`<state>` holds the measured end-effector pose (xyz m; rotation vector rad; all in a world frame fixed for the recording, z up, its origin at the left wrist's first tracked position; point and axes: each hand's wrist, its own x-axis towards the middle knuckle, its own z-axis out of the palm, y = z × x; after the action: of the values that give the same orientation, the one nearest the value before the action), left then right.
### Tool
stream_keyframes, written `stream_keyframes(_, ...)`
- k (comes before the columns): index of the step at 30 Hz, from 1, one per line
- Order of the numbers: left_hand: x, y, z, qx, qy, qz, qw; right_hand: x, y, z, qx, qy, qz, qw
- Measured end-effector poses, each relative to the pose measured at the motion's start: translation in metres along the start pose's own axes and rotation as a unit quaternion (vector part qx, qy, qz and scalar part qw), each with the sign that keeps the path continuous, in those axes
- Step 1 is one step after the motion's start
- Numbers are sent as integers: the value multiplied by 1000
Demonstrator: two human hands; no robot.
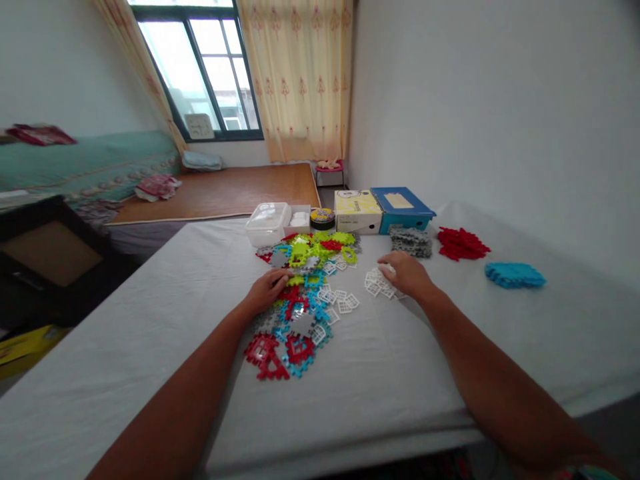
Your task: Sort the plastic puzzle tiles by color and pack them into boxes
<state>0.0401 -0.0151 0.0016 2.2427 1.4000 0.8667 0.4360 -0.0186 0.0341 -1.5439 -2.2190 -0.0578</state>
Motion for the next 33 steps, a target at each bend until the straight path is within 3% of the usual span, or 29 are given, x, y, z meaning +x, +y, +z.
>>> stream_keyframes(2,0,-2,1,-1,-1,1,1000,-2,-11,5,51,-3,-37,998)
stream_keyframes(5,0,-3,1,1,-4,3,1000,-8,-37,12,144,-72,-137,977)
stream_keyframes(8,0,-2,0,5,-6,6,1000,-14,-60,17,169,-132,-219,952)
stream_keyframes(10,0,-2,0,8,-5,9,1000,-16,-68,18,173,-146,-232,946)
stream_keyframes(24,0,-2,-1,13,-4,8,1000,-14,-67,34,113,-84,-169,975)
stream_keyframes(29,1,-4,0,10,-5,6,1000,-10,-59,22,78,-44,-110,990)
stream_keyframes(33,0,-2,0,6,-4,6,1000,-5,-35,8,36,1,-38,999)
